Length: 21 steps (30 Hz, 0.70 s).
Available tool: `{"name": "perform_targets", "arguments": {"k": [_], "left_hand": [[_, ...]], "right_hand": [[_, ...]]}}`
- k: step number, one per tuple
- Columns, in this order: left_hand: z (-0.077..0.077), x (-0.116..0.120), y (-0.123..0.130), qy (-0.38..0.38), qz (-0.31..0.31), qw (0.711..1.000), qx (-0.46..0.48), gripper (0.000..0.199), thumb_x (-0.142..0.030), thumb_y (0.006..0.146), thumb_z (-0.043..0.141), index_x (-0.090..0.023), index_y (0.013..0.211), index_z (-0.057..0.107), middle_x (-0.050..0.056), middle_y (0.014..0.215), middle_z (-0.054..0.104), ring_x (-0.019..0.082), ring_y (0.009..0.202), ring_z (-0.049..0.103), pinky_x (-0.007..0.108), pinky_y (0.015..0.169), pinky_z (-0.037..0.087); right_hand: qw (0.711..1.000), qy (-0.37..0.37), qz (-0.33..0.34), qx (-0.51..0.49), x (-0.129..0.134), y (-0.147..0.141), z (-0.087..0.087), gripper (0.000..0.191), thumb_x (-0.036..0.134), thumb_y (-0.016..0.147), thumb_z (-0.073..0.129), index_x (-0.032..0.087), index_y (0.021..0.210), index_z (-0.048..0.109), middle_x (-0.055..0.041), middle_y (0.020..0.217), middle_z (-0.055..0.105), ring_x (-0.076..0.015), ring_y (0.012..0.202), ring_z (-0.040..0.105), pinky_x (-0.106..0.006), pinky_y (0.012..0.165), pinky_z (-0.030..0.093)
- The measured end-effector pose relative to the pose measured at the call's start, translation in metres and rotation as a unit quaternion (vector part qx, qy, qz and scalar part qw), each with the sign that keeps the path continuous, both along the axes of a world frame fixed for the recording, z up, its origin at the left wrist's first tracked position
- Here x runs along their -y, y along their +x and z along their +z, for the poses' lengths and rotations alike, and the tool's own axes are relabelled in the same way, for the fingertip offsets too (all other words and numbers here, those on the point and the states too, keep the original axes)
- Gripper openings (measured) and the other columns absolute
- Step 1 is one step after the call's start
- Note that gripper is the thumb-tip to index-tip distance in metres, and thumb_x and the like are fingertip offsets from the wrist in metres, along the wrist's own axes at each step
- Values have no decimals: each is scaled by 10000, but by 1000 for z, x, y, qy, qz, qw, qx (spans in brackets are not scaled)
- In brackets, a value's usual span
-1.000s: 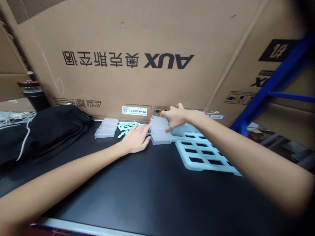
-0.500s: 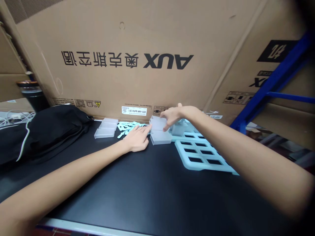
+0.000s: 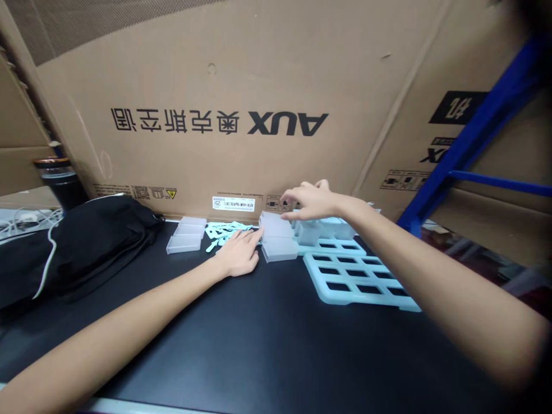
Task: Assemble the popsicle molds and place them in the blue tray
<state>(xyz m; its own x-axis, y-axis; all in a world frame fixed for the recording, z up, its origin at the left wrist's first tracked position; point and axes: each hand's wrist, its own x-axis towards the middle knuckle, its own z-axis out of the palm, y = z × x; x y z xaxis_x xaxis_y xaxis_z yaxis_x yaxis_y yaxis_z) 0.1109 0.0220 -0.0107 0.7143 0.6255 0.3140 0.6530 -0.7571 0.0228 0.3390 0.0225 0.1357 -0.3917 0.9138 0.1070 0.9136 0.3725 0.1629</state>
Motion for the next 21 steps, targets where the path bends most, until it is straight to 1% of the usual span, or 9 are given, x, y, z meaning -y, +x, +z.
{"name": "perform_targets", "arguments": {"k": [2, 4, 6, 8, 10, 12, 15, 18, 21], "left_hand": [[-1, 1, 0, 4, 5, 1000, 6, 631, -284, 934, 350, -101, 1519, 202, 155, 1512, 416, 275, 1416, 355, 485, 1174, 221], [-1, 2, 0, 7, 14, 1000, 12, 627, -302, 941, 356, -99, 1517, 209, 166, 1497, 434, 277, 1412, 361, 494, 1175, 219], [-1, 4, -1, 9, 20, 1000, 17, 625, -313, 941, 372, -96, 1509, 227, 173, 1472, 462, 278, 1394, 387, 494, 1173, 225], [0, 5, -1, 17, 21, 999, 25, 612, -311, 939, 389, -99, 1497, 254, 172, 1441, 495, 276, 1365, 422, 483, 1165, 245], [2, 6, -2, 27, 21, 999, 34, 586, -306, 938, 403, -109, 1479, 293, 164, 1405, 527, 273, 1331, 457, 465, 1152, 272], [2, 6, -2, 38, 18, 998, 40, 552, -303, 938, 413, -117, 1452, 338, 158, 1376, 547, 273, 1303, 479, 452, 1141, 290], [3, 7, -3, 49, 12, 998, 43, 518, -298, 935, 423, -118, 1419, 381, 155, 1353, 560, 278, 1286, 490, 450, 1140, 288], [3, 7, -3, 53, 9, 998, 44, 500, -283, 925, 436, -114, 1395, 408, 151, 1316, 582, 277, 1255, 512, 442, 1131, 299], [3, 8, -3, 53, 10, 998, 45, 476, -276, 920, 440, -126, 1372, 430, 141, 1294, 595, 273, 1233, 525, 442, 1124, 308]], "right_hand": [[987, 134, -14, -94, 23, 12, -4, 409, 536, 832, 511, 213, 1067, 597, -96, 1065, 675, -302, 1046, 549, -464, 880, 334], [945, 251, -65, -201, 46, 24, -20, 307, 454, 835, 514, 202, 1008, 544, -85, 978, 661, -239, 885, 582, -383, 800, 372], [897, 304, -130, -295, 63, 34, -45, 263, 447, 843, 505, 212, 959, 489, -56, 858, 627, -196, 737, 565, -334, 718, 385], [879, 271, -181, -348, 69, 41, -73, 313, 511, 829, 511, 223, 935, 451, -43, 810, 607, -201, 715, 568, -325, 686, 391], [878, 199, -222, -374, 65, 43, -96, 407, 598, 802, 517, 223, 939, 438, -50, 820, 614, -219, 744, 592, -325, 680, 403], [883, 134, -255, -370, 58, 42, -110, 539, 695, 766, 515, 210, 992, 447, -66, 855, 633, -235, 771, 612, -330, 682, 417], [903, 66, -292, -308, 50, 36, -116, 730, 799, 723, 486, 164, 1083, 484, -126, 929, 660, -283, 841, 637, -351, 691, 437], [923, 32, -321, -209, 48, 28, -115, 740, 800, 766, 417, 122, 1010, 582, -211, 992, 667, -353, 954, 638, -390, 728, 451], [927, 24, -337, -164, 49, 23, -112, 727, 762, 804, 394, 100, 986, 632, -231, 992, 678, -375, 971, 646, -406, 739, 462]]}}
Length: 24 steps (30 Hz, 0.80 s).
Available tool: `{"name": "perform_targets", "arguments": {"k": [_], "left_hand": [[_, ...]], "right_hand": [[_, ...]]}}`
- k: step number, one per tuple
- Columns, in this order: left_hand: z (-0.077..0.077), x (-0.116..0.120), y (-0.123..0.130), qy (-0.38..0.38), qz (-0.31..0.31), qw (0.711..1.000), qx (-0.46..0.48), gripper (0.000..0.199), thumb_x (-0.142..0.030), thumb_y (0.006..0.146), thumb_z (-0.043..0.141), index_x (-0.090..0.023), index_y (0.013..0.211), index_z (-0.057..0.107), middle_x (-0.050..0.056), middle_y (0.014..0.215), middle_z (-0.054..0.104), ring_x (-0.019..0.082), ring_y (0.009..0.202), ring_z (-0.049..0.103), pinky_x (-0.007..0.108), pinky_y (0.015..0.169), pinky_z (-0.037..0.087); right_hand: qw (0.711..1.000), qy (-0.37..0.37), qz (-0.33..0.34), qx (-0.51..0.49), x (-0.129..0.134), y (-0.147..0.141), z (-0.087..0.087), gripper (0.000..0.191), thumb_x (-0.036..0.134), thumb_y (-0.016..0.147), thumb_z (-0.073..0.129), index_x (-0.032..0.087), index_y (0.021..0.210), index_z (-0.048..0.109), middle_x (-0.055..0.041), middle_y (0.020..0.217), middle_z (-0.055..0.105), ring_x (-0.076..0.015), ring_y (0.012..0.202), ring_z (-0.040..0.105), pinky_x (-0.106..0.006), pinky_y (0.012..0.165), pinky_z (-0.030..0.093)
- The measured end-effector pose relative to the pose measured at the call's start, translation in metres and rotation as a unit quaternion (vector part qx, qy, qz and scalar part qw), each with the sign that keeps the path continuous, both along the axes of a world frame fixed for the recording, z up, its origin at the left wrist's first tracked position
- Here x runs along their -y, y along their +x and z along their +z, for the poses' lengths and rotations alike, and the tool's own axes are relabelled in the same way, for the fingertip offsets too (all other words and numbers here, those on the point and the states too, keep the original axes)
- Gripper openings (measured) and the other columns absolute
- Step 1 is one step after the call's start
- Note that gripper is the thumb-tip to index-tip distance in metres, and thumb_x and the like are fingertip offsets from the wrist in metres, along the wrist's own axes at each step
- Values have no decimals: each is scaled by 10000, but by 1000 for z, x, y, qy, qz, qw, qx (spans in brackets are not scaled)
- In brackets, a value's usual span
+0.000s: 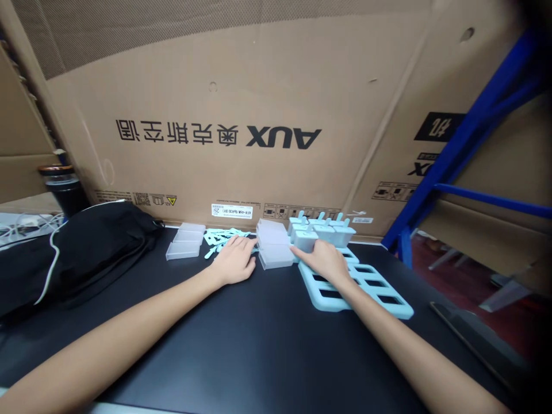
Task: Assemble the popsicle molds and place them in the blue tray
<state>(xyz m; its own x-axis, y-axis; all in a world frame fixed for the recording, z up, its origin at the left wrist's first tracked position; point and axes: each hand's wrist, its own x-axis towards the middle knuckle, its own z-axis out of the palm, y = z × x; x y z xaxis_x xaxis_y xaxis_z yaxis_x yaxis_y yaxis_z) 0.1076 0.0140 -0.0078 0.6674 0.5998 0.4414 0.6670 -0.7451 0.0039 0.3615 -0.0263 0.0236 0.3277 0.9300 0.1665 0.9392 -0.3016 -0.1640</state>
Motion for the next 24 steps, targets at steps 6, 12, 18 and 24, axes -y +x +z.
{"name": "perform_targets", "arguments": {"k": [6, 12, 18, 24], "left_hand": [[1, 2, -1, 15, 4, 1000, -4, 455, -274, 919, 439, -118, 1347, 450, 146, 1267, 602, 281, 1216, 526, 448, 1113, 315], [4, 5, -1, 31, 5, 1000, -5, 428, -244, 903, 457, -128, 1314, 485, 133, 1212, 619, 282, 1161, 536, 431, 1075, 349], [5, 6, -1, 37, 1, 999, -6, 412, -240, 894, 473, -126, 1288, 506, 129, 1156, 632, 276, 1116, 542, 420, 1055, 364], [3, 4, 0, 36, 1, 999, 1, 385, -251, 902, 463, -127, 1263, 518, 128, 1165, 625, 279, 1115, 538, 418, 1050, 368]], "right_hand": [[1000, 6, 2, 10, 1, -3, 2, 718, 704, 828, 410, 64, 1038, 659, -252, 983, 690, -390, 965, 657, -420, 743, 478], [1000, 10, 5, 6, 2, -3, 5, 714, 696, 823, 427, 62, 1044, 670, -254, 973, 691, -389, 960, 663, -425, 750, 487], [1000, 6, -6, 2, 5, -3, 7, 718, 718, 811, 427, 87, 1051, 671, -243, 1008, 685, -387, 983, 658, -431, 747, 487], [1000, 6, -11, 19, 1, -1, 3, 780, 770, 772, 438, 84, 1070, 660, -248, 1019, 681, -411, 1011, 643, -433, 744, 487]]}}
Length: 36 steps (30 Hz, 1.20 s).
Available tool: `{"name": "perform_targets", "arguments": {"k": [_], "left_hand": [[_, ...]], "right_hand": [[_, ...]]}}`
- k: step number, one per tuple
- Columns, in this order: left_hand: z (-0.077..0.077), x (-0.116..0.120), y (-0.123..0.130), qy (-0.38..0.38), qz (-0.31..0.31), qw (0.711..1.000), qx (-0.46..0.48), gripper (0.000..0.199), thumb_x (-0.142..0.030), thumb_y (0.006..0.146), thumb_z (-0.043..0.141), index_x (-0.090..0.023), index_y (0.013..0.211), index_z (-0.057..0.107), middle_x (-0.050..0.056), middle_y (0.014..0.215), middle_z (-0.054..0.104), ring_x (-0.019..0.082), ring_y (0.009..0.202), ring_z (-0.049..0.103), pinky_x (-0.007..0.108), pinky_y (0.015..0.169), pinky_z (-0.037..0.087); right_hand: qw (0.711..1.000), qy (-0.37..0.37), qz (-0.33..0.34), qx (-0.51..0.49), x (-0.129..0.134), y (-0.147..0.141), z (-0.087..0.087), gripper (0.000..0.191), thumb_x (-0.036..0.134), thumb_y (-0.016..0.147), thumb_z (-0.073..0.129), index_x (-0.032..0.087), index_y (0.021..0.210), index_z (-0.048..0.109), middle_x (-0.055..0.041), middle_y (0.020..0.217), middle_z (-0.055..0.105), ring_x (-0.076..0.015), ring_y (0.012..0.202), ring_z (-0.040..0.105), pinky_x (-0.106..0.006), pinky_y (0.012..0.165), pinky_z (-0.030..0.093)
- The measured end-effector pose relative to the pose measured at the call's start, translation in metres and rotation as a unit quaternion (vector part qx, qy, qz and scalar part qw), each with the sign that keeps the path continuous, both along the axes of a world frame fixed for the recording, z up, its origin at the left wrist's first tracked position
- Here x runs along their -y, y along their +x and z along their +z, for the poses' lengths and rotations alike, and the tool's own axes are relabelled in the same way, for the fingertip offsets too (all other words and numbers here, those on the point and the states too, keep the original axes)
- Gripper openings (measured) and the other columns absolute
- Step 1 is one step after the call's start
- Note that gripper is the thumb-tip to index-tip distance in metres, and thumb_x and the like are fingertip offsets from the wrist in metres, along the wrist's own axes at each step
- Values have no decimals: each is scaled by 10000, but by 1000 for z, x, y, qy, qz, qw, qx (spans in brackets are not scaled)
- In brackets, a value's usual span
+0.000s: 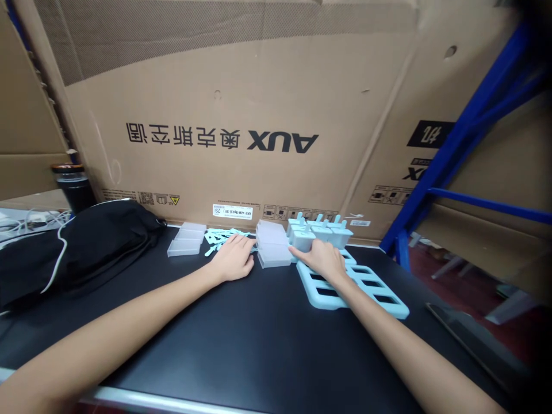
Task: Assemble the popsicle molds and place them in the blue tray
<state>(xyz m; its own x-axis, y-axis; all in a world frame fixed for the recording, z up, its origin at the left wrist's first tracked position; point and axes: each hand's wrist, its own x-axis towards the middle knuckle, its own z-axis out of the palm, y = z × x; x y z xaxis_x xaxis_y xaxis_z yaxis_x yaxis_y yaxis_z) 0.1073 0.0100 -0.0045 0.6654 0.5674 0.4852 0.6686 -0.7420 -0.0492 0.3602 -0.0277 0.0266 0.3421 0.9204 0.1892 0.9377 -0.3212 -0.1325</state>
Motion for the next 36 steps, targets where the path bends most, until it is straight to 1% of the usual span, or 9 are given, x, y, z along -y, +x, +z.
{"name": "perform_targets", "arguments": {"k": [4, 9, 18, 23, 28, 30, 33, 36], "left_hand": [[-1, -1, 0, 2, -6, 1000, -2, 371, -255, 900, 464, -140, 1246, 527, 126, 1161, 624, 279, 1114, 540, 413, 1039, 379], [-1, 0, 0, 5, -5, 1000, -1, 372, -233, 887, 469, -149, 1246, 521, 121, 1172, 626, 276, 1125, 540, 424, 1047, 378], [-1, 1, 0, 4, 1, 1000, 0, 317, -236, 883, 471, -154, 1178, 552, 115, 1159, 632, 271, 1123, 552, 410, 1025, 400], [-1, 2, -1, -2, 10, 1000, -2, 283, -232, 881, 459, -174, 1143, 550, 117, 1143, 627, 282, 1110, 549, 431, 977, 420], [3, 5, -1, 0, 19, 1000, -8, 250, -211, 867, 455, -179, 1098, 547, 114, 1103, 621, 286, 1084, 542, 436, 947, 424], [5, 10, -4, 4, 14, 1000, -12, 228, -199, 868, 452, -178, 1073, 549, 110, 1078, 619, 281, 1065, 542, 429, 933, 426], [7, 21, -16, 8, -1, 1000, -11, 187, -194, 878, 451, -187, 1038, 548, 86, 1040, 616, 258, 1015, 553, 404, 897, 435], [8, 33, -38, 5, -10, 1000, -2, 153, -195, 883, 449, -194, 1002, 545, 65, 1006, 614, 237, 983, 561, 386, 889, 434]], "right_hand": [[1000, 7, 0, 4, -4, 0, -4, 725, 705, 808, 434, 70, 1072, 665, -261, 1008, 683, -406, 992, 651, -422, 732, 485], [1000, 24, 5, 0, -4, -1, -7, 722, 687, 815, 438, 49, 1067, 665, -277, 976, 684, -413, 962, 657, -424, 710, 485], [1000, 25, 10, 9, 0, -5, -5, 708, 647, 852, 432, 16, 1099, 635, -271, 985, 685, -406, 992, 654, -420, 753, 482], [999, 31, 15, 27, 2, -8, -5, 670, 605, 875, 442, 1, 1112, 606, -276, 1001, 682, -402, 989, 655, -417, 766, 475], [999, 47, -4, -20, -2, -4, -6, 743, 642, 865, 410, -16, 1181, 552, -288, 1009, 677, -406, 992, 651, -420, 768, 476], [997, 58, -13, -45, -4, 0, -6, 757, 677, 844, 406, 6, 1153, 570, -287, 1002, 675, -404, 984, 652, -422, 757, 477], [991, 93, 5, -96, -3, 4, -2, 660, 663, 817, 444, 64, 1040, 613, -257, 999, 680, -378, 983, 648, -398, 759, 474], [976, 143, 54, -153, 4, 5, 11, 463, 534, 796, 503, 128, 992, 605, -175, 980, 695, -310, 940, 647, -353, 750, 470]]}}
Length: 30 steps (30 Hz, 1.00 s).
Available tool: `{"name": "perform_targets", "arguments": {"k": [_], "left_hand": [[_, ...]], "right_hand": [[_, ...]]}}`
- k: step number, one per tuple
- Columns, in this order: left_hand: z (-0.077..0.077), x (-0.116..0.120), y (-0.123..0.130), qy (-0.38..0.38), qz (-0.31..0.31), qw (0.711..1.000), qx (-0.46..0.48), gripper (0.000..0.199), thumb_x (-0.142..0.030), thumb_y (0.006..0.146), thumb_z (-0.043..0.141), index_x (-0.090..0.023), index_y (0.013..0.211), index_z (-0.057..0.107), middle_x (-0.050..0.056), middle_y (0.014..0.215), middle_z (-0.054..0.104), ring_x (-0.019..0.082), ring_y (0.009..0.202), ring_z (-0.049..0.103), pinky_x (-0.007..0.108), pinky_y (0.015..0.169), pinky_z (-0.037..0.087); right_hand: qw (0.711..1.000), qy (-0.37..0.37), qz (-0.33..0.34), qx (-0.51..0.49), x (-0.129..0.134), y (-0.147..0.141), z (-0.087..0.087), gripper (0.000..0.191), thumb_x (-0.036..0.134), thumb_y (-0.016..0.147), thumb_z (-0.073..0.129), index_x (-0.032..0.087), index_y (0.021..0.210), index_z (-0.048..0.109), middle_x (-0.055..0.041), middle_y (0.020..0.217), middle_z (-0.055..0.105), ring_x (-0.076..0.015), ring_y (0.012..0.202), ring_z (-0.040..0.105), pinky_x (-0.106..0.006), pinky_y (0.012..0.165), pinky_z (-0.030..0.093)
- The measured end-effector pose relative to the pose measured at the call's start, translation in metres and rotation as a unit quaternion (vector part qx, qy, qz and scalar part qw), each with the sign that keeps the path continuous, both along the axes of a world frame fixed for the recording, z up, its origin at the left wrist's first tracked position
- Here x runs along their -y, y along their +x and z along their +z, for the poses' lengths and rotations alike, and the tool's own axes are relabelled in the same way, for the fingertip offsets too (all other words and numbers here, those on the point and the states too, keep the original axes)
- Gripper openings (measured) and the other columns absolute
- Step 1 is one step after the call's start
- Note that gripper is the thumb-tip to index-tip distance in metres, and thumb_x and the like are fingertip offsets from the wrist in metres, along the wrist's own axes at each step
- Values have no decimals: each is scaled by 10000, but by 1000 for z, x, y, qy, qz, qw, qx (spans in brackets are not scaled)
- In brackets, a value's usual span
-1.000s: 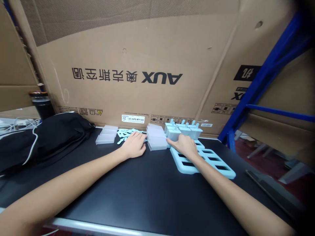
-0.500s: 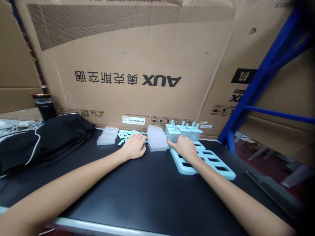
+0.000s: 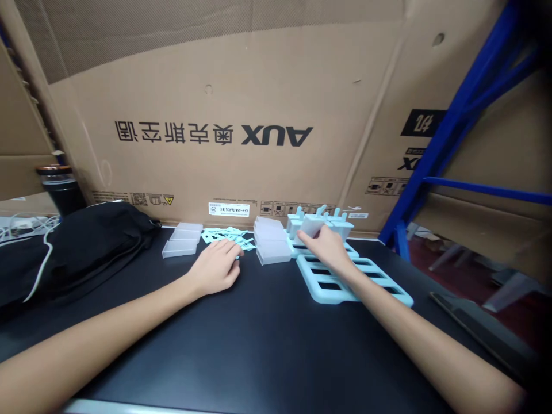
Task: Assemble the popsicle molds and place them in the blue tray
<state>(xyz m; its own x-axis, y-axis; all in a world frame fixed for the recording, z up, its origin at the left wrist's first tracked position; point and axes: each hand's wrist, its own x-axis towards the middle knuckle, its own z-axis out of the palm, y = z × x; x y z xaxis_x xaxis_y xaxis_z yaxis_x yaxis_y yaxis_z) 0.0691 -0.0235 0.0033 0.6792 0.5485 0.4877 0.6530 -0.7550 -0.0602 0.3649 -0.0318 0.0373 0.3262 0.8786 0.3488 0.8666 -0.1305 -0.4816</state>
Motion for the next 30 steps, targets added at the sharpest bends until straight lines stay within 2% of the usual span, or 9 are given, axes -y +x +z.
{"name": "perform_targets", "arguments": {"k": [3, 6, 10, 12, 16, 22, 25, 27, 30], "left_hand": [[0, 7, -23, -17, 19, 1000, -6, 132, -206, 888, 442, -200, 967, 548, 57, 987, 615, 235, 952, 569, 385, 845, 445], [0, 6, -35, -41, 54, 998, 1, 121, -208, 880, 446, -202, 941, 551, 50, 960, 618, 238, 937, 576, 382, 811, 460], [-2, 1, -35, -72, 66, 995, -3, 131, -214, 872, 461, -206, 956, 562, 47, 982, 624, 241, 952, 586, 382, 813, 482], [-2, 0, -34, -84, 60, 995, -7, 142, -217, 877, 458, -209, 970, 565, 47, 1001, 625, 239, 968, 589, 376, 821, 492], [-1, 0, -35, -107, 46, 993, -9, 164, -217, 885, 448, -218, 994, 570, 43, 1030, 628, 235, 1005, 593, 366, 836, 507], [-1, 0, -35, -113, 43, 993, -8, 172, -223, 888, 450, -218, 1005, 575, 46, 1049, 630, 237, 1021, 601, 368, 836, 515], [0, 0, -34, -111, 47, 993, -8, 174, -223, 884, 456, -216, 1007, 579, 48, 1044, 630, 236, 999, 608, 366, 824, 516], [0, 0, -34, -110, 46, 993, -8, 172, -222, 881, 460, -215, 1003, 581, 48, 1029, 630, 236, 987, 611, 365, 819, 515], [0, 0, -33, -106, 43, 993, -8, 161, -217, 880, 466, -212, 992, 581, 48, 1008, 629, 235, 984, 607, 362, 817, 513]], "right_hand": [[998, 21, 56, 8, 6, -9, 24, 414, 463, 763, 525, 159, 1039, 583, -121, 945, 693, -269, 849, 638, -341, 696, 467], [987, -11, 123, 106, -1, -34, 52, 450, 478, 784, 496, 150, 1080, 586, -142, 982, 686, -275, 838, 629, -354, 668, 463], [926, -148, 200, 284, -29, -85, 77, 434, 455, 815, 472, 133, 1036, 662, -182, 1046, 684, -305, 883, 644, -377, 676, 481], [897, -196, 201, 342, -43, -111, 82, 440, 417, 772, 552, 138, 1089, 676, -186, 1101, 674, -321, 938, 645, -388, 708, 498], [874, -242, 199, 371, -55, -143, 92, 476, 378, 710, 664, 154, 1129, 683, -168, 1118, 677, -333, 985, 638, -425, 781, 509], [855, -332, 196, 348, -51, -152, 113, 741, 568, 722, 680, 163, 1329, 550, -169, 1157, 658, -343, 955, 650, -474, 780, 509], [853, -355, 201, 324, -54, -156, 117, 735, 600, 733, 652, 168, 1321, 563, -169, 1166, 657, -369, 1002, 640, -498, 814, 502], [855, -350, 208, 322, -59, -159, 114, 713, 635, 724, 642, 170, 1264, 614, -167, 1162, 660, -383, 1044, 626, -511, 850, 492], [868, -274, 211, 356, -71, -165, 106, 736, 690, 696, 639, 179, 1226, 653, -166, 1189, 655, -397, 1135, 585, -534, 948, 441]]}}
